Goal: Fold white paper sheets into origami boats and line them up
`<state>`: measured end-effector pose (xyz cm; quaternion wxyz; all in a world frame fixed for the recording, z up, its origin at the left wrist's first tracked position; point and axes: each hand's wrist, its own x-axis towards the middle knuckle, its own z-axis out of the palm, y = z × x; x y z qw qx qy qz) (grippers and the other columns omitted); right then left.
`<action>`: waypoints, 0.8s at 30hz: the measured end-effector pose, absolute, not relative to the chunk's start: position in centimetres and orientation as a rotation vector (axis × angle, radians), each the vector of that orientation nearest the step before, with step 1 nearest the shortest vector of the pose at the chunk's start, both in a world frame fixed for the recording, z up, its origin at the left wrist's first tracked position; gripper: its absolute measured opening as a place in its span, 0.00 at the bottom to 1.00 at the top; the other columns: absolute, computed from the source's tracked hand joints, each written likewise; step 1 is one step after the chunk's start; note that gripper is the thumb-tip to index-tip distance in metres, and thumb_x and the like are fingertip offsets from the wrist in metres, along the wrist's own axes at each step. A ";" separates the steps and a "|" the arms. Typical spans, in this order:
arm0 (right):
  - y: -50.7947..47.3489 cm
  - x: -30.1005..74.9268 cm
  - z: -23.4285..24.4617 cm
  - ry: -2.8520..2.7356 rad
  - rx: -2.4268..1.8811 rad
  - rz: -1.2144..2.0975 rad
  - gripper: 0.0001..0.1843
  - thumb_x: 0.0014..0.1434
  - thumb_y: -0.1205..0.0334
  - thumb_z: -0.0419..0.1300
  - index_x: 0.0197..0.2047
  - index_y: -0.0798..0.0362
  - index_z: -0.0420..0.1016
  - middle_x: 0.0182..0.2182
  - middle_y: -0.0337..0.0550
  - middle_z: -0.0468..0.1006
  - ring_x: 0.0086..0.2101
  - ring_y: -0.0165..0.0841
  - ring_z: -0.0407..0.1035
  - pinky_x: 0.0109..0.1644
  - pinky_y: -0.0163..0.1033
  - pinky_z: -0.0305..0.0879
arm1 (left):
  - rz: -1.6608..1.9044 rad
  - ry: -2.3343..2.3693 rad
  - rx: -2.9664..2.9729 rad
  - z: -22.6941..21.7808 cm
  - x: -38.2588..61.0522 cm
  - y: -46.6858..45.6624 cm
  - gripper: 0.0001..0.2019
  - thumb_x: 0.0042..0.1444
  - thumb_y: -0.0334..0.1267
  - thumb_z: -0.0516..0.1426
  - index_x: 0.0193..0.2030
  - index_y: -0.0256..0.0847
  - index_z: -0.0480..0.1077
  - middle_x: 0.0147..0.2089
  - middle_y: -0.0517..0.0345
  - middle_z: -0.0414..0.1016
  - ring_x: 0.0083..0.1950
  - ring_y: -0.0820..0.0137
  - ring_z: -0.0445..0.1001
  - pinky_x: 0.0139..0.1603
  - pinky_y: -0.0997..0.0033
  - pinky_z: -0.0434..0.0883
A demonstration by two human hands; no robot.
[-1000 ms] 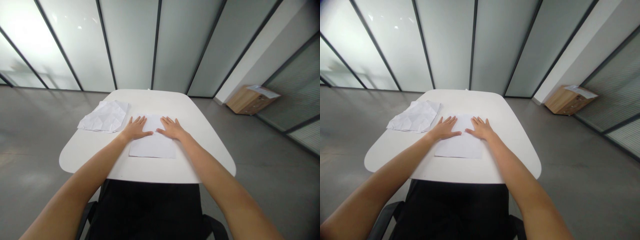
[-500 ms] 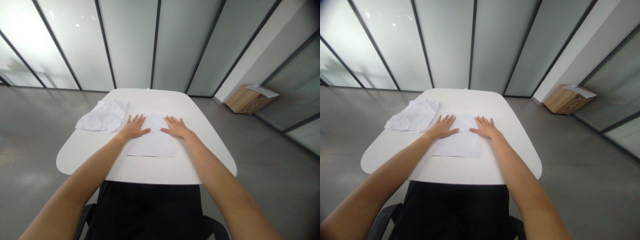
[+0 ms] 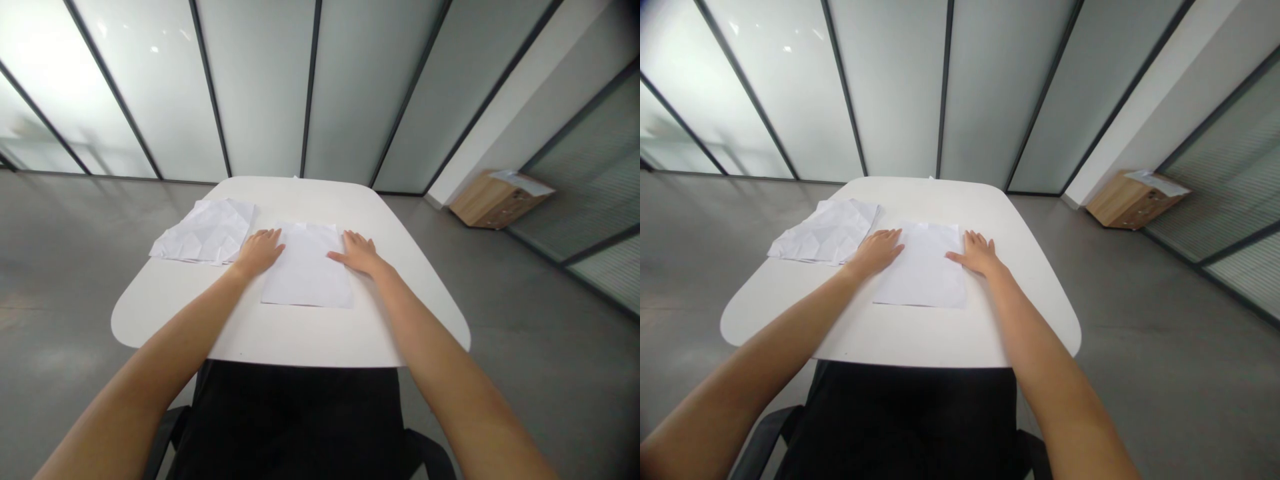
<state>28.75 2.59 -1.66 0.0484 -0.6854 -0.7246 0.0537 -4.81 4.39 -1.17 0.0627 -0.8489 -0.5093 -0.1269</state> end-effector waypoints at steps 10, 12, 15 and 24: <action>2.8 27.9 -1.2 -2.183 -1.922 0.120 0.31 0.68 0.42 0.65 0.68 0.47 0.74 0.72 0.52 0.70 0.72 0.54 0.58 0.75 0.64 0.54 | -0.394 -1.813 -2.411 0.3 -3.5 3.1 0.28 0.74 0.50 0.55 0.75 0.43 0.62 0.57 0.42 0.83 0.62 0.50 0.77 0.61 0.54 0.72; 2.8 27.6 -1.2 -2.120 -1.858 0.119 0.27 0.65 0.48 0.68 0.64 0.48 0.76 0.65 0.52 0.77 0.66 0.50 0.67 0.71 0.56 0.61 | -0.460 -1.830 -2.424 0.3 -3.5 3.2 0.29 0.73 0.49 0.56 0.76 0.43 0.61 0.57 0.42 0.82 0.61 0.50 0.77 0.61 0.54 0.73; 2.7 27.3 -1.4 -1.962 -1.830 0.177 0.24 0.62 0.54 0.70 0.59 0.48 0.76 0.56 0.48 0.83 0.58 0.46 0.74 0.64 0.51 0.68 | -0.582 -1.824 -2.472 -0.1 -3.9 3.8 0.30 0.72 0.49 0.57 0.76 0.43 0.62 0.60 0.43 0.81 0.61 0.50 0.77 0.62 0.53 0.72; 2.7 27.2 -1.3 -1.769 -1.825 0.288 0.28 0.57 0.62 0.70 0.61 0.48 0.72 0.45 0.43 0.85 0.49 0.43 0.78 0.60 0.49 0.70 | -0.923 -1.945 -2.633 -1.2 -5.1 5.5 0.45 0.64 0.46 0.65 0.81 0.39 0.49 0.62 0.46 0.82 0.63 0.53 0.78 0.67 0.54 0.71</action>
